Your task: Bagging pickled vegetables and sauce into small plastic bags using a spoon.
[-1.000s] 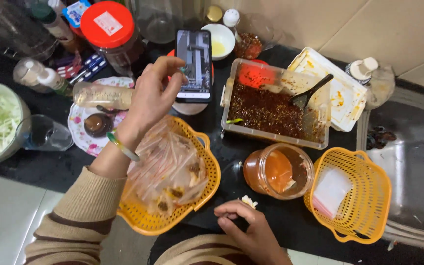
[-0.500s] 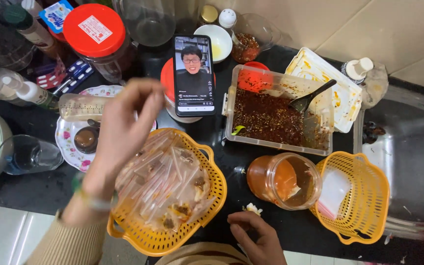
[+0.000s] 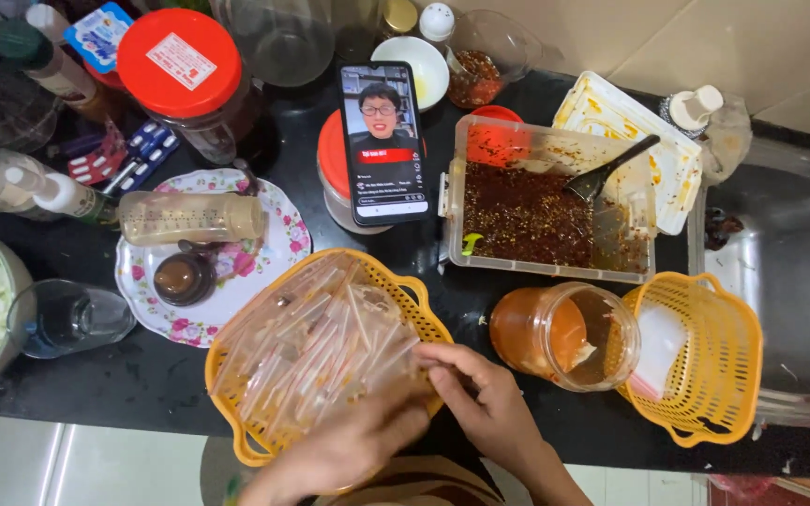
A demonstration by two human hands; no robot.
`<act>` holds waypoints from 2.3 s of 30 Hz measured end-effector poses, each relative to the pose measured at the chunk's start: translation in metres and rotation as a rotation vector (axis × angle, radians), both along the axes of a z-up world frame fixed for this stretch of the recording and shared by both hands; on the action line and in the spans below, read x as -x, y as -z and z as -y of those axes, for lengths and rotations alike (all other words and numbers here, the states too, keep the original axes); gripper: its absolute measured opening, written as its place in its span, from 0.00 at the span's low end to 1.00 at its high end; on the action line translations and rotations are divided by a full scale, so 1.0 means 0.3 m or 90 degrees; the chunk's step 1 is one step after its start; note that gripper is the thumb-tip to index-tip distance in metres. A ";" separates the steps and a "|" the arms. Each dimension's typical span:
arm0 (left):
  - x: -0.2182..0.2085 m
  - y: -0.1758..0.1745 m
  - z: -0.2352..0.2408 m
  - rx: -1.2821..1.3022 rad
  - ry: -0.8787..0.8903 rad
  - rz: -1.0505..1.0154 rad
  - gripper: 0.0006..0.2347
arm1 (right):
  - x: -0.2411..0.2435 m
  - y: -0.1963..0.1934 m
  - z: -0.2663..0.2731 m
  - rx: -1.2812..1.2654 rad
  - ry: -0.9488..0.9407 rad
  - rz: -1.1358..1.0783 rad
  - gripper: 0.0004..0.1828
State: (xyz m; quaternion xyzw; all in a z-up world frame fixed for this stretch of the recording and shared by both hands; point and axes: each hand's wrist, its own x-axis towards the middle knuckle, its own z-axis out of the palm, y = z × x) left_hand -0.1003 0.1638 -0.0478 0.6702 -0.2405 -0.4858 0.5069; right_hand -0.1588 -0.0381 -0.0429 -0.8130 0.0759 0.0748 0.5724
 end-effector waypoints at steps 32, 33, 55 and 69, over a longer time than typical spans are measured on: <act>0.380 -0.011 0.259 0.064 -0.563 0.041 0.11 | 0.352 0.163 0.929 0.663 -0.011 -0.377 0.18; 0.401 -0.026 0.264 0.025 -0.567 0.024 0.11 | 0.357 0.155 0.936 0.662 0.008 -0.382 0.18; 0.296 -0.176 0.492 0.279 -0.145 0.477 0.09 | 0.622 0.109 0.923 0.046 0.512 0.160 0.06; 0.344 -0.098 0.579 0.140 0.039 0.265 0.08 | 0.661 0.156 0.557 -0.073 0.462 -0.026 0.05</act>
